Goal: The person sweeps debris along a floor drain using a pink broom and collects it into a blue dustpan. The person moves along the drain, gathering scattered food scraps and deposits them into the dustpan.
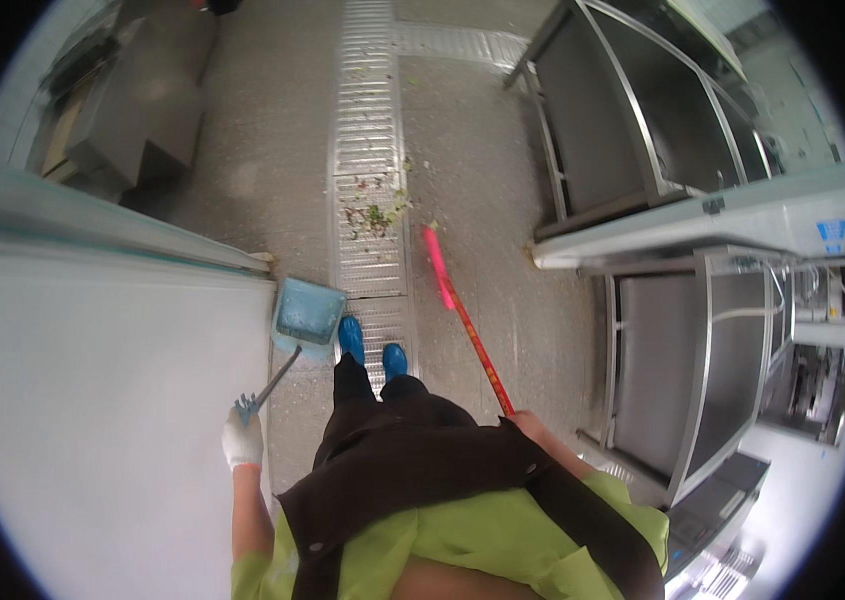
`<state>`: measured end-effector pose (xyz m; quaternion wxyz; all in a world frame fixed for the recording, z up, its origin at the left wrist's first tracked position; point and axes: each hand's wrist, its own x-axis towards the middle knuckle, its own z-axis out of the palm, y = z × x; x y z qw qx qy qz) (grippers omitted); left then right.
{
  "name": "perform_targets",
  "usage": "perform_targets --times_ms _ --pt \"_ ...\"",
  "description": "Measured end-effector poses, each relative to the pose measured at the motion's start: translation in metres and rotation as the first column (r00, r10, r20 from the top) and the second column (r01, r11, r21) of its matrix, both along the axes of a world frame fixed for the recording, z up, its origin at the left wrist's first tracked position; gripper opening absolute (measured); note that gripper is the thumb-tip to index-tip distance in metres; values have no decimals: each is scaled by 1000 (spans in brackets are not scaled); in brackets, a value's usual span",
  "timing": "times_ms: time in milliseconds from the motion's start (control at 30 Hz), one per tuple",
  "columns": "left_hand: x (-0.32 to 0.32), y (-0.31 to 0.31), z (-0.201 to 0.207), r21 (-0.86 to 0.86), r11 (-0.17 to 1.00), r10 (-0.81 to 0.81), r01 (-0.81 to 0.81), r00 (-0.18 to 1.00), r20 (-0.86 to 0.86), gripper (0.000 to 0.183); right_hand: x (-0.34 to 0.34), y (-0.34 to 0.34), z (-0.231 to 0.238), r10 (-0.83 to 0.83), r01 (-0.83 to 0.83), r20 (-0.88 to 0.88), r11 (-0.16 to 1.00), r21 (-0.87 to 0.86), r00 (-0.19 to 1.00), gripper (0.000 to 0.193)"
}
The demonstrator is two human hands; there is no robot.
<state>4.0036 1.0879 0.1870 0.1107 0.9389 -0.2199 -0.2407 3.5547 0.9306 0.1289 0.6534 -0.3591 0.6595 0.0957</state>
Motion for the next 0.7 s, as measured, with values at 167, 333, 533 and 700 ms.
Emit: perform_targets --times_ms 167,333,533,700 --pt "35 -35 -29 57 997 -45 48 997 -55 23 -15 54 -31 -699 670 33 697 257 714 16" --pt "86 -43 -71 -195 980 -6 -44 968 -250 28 12 10 -131 -838 841 310 514 173 449 25" --pt "110 -66 -67 14 1000 15 -12 978 -208 26 272 -107 -150 -985 868 122 -46 494 -122 5" --pt "113 -85 -53 97 994 75 -50 958 -276 25 365 -150 -102 -966 726 259 167 668 -16 14"
